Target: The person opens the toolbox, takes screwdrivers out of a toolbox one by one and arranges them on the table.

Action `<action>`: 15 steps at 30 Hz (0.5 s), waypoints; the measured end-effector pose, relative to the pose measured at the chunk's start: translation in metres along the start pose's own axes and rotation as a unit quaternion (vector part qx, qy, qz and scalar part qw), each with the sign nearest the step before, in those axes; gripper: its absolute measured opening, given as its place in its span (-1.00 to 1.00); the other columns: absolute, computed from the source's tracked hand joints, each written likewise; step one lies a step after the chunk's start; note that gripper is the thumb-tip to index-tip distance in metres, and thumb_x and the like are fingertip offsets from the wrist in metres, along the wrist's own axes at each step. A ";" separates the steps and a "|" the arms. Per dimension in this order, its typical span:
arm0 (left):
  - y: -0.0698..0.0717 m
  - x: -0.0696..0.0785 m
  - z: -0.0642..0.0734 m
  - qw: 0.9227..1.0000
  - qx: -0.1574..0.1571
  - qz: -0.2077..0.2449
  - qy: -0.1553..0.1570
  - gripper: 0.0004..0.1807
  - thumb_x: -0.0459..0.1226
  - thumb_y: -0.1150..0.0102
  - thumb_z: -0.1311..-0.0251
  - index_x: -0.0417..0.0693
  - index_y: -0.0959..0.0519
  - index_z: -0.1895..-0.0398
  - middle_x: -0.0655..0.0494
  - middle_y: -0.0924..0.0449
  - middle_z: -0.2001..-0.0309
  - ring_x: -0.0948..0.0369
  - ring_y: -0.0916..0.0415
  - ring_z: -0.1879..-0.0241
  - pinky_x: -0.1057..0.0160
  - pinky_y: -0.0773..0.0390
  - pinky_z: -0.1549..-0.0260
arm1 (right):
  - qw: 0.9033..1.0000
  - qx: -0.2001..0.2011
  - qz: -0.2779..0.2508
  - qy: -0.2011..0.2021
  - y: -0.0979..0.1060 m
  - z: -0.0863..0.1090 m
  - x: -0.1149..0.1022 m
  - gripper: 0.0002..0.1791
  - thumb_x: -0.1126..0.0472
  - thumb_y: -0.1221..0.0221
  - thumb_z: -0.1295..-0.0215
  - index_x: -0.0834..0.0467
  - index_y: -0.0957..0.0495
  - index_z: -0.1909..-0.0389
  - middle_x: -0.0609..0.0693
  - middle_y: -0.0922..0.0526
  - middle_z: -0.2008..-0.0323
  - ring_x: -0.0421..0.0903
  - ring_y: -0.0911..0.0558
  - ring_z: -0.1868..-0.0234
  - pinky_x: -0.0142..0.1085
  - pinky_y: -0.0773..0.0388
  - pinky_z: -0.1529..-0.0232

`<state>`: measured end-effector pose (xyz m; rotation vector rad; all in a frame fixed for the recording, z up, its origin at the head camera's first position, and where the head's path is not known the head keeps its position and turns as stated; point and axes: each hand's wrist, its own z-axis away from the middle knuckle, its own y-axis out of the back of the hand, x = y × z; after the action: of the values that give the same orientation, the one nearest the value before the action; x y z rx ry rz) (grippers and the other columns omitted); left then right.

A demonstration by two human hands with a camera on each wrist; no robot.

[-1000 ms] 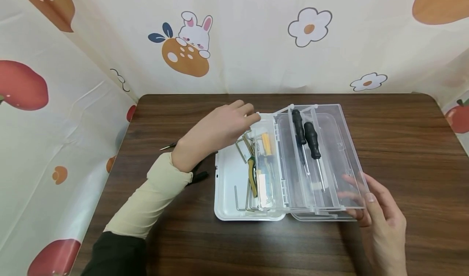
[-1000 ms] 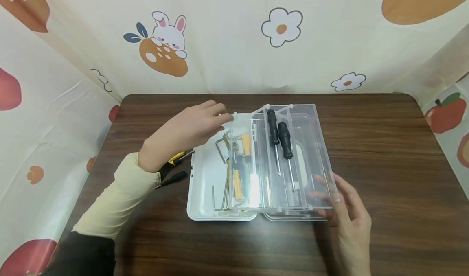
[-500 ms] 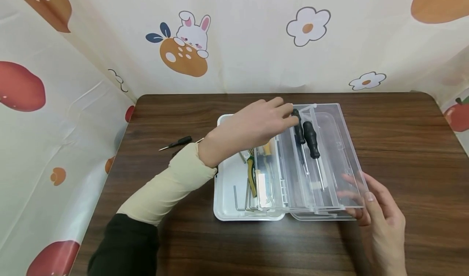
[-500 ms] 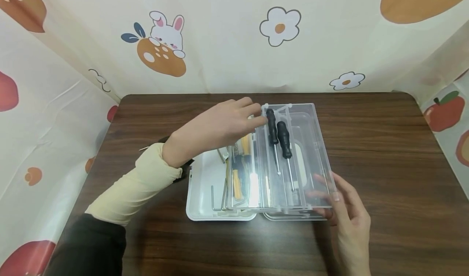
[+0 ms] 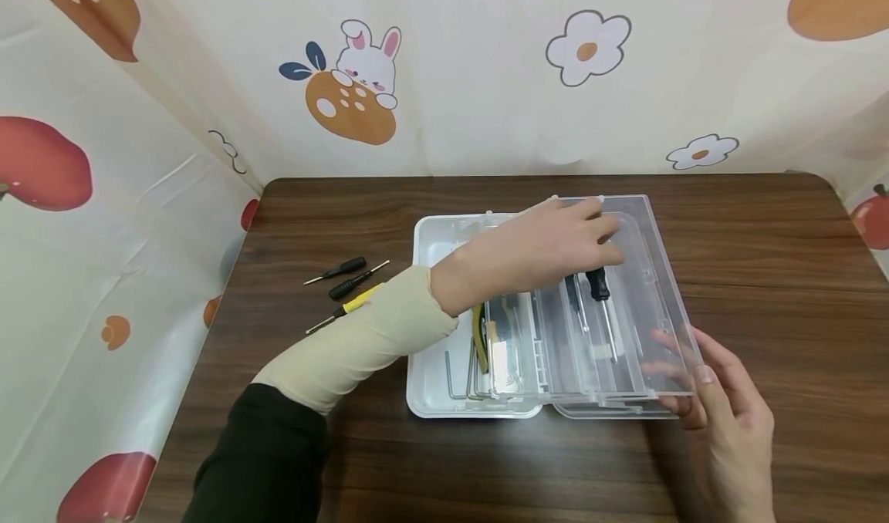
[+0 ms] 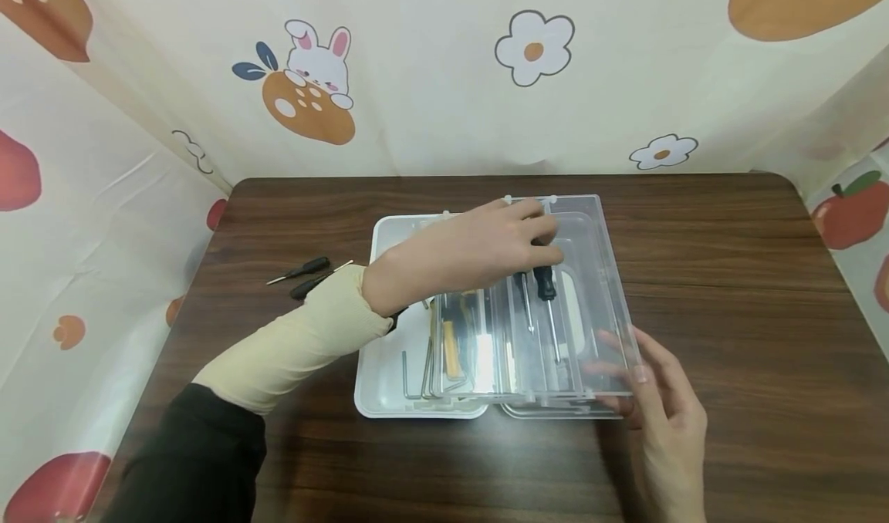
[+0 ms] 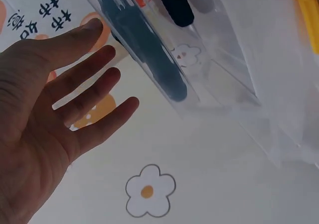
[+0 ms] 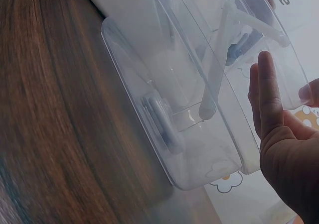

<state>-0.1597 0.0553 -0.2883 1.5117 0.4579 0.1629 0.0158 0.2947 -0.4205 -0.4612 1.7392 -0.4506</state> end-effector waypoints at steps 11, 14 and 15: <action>-0.005 0.005 -0.015 0.998 -0.040 0.041 -0.019 -0.63 -0.41 0.05 -0.57 0.21 -0.62 -0.17 0.16 -0.54 -0.08 0.11 -0.43 -0.13 0.25 -0.56 0.07 | 0.999 0.012 0.031 -0.009 -0.001 0.001 -0.001 -0.48 0.56 0.33 -0.59 0.52 -0.11 -0.51 0.35 -0.62 -0.28 0.10 -0.80 0.01 -0.33 -0.76 0.18; -0.008 0.005 -0.017 0.998 -0.030 0.043 -0.035 -0.66 -0.41 0.02 -0.55 0.17 -0.63 -0.15 0.13 -0.54 -0.07 0.10 -0.45 -0.10 0.26 -0.54 -0.05 | 0.999 0.017 0.038 -0.013 -0.002 0.001 -0.001 -0.48 0.56 0.32 -0.59 0.51 -0.12 -0.51 0.34 -0.62 -0.27 0.09 -0.80 0.02 -0.33 -0.75 0.19; -0.008 0.006 -0.017 0.998 -0.028 0.045 -0.040 -0.66 -0.41 0.00 -0.54 0.16 -0.63 -0.14 0.13 -0.54 -0.07 0.10 -0.45 -0.10 0.27 -0.53 -0.08 | 0.999 0.018 0.040 -0.014 -0.002 0.001 -0.001 -0.48 0.56 0.32 -0.59 0.51 -0.12 -0.51 0.34 -0.63 -0.27 0.09 -0.80 0.02 -0.33 -0.75 0.19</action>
<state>-0.1626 0.0725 -0.2976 1.4786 0.3198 0.1831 0.0175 0.2939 -0.4187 -0.3696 1.7137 -0.4169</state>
